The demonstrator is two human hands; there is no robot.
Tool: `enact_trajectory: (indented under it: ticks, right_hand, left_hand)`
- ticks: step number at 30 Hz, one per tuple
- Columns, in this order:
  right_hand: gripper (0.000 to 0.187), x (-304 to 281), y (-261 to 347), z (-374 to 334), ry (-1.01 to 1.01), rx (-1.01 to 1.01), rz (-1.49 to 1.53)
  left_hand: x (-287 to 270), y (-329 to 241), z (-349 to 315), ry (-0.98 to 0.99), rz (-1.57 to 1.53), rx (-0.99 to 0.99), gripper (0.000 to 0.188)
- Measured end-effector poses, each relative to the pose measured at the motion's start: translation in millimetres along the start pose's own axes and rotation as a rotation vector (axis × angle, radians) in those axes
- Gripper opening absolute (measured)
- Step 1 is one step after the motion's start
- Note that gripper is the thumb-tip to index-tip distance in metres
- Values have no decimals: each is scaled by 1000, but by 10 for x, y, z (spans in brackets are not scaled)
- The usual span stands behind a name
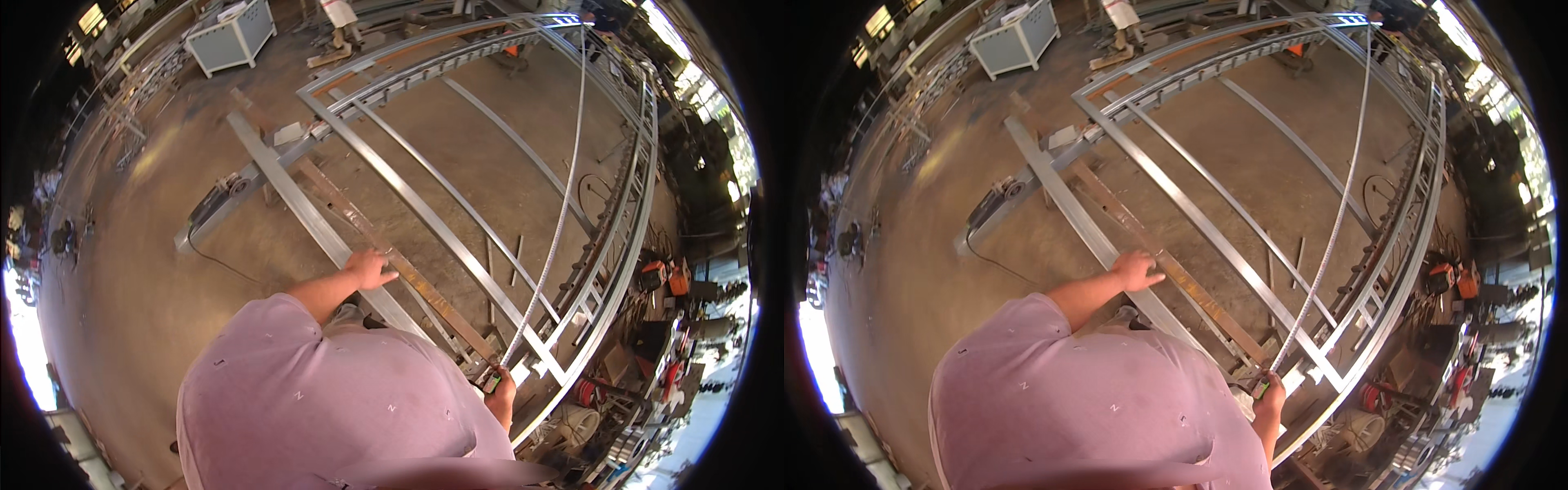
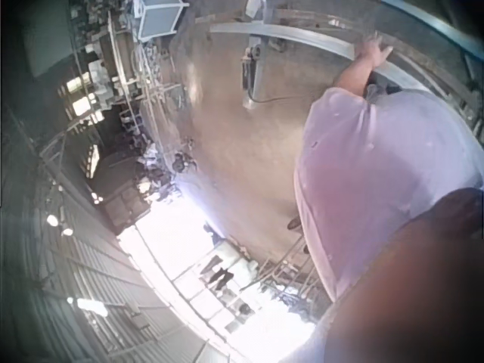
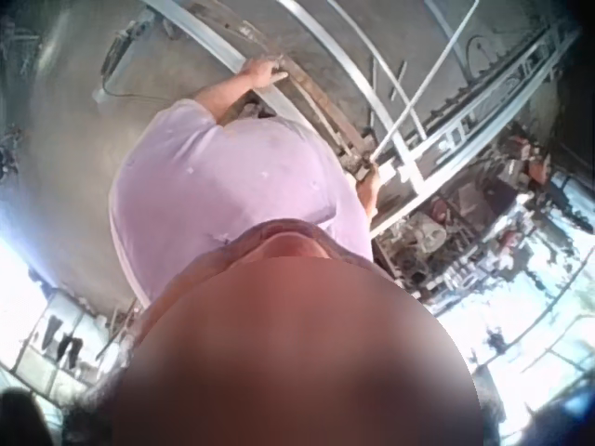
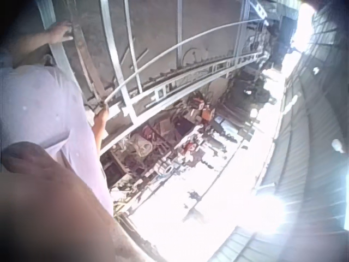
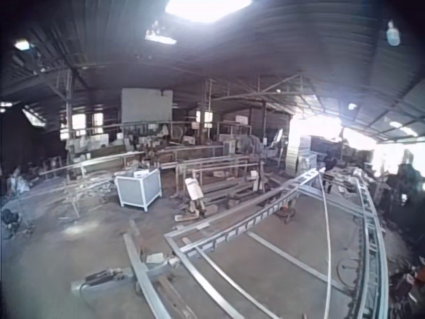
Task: The person uses a tape measure to measure various sections of a large metal frame structure on the workshop floor. They repeatedly extend and retract the tape, aligning it along different beams and cross members to record dimensions.
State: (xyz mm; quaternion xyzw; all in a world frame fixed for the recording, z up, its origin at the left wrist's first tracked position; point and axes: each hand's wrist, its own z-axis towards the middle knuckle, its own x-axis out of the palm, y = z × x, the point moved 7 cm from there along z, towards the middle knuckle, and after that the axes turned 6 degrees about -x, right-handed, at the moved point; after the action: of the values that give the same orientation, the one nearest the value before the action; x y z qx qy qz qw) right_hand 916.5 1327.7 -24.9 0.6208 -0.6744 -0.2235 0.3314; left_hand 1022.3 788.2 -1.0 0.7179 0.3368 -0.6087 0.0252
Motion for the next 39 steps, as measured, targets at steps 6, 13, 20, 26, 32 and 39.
enact_trajectory:
  ticks: [6,13,20,26,32,39]
  right_hand:
    - [18,8,114,-177,-69,15,-44]
    - [18,374,207,-458,-185,-12,-79]
    - [22,754,223,-684,-161,-37,-168]
    - [22,1010,235,-825,-147,-58,-219]
    - [23,1177,196,-731,-142,-45,-201]
    - [21,1068,75,-673,-202,-78,-221]
  left_hand:
    - [-795,811,565,-89,-253,-387,64]
    - [-1325,2442,1486,-386,-620,-700,80]
    - [-1329,3251,2173,-496,-1186,-726,91]
    - [-1321,2911,2421,-494,-1418,-710,86]
    - [-1737,3078,2256,-739,-795,-811,91]
    - [-2280,776,2821,-149,-1043,59,107]
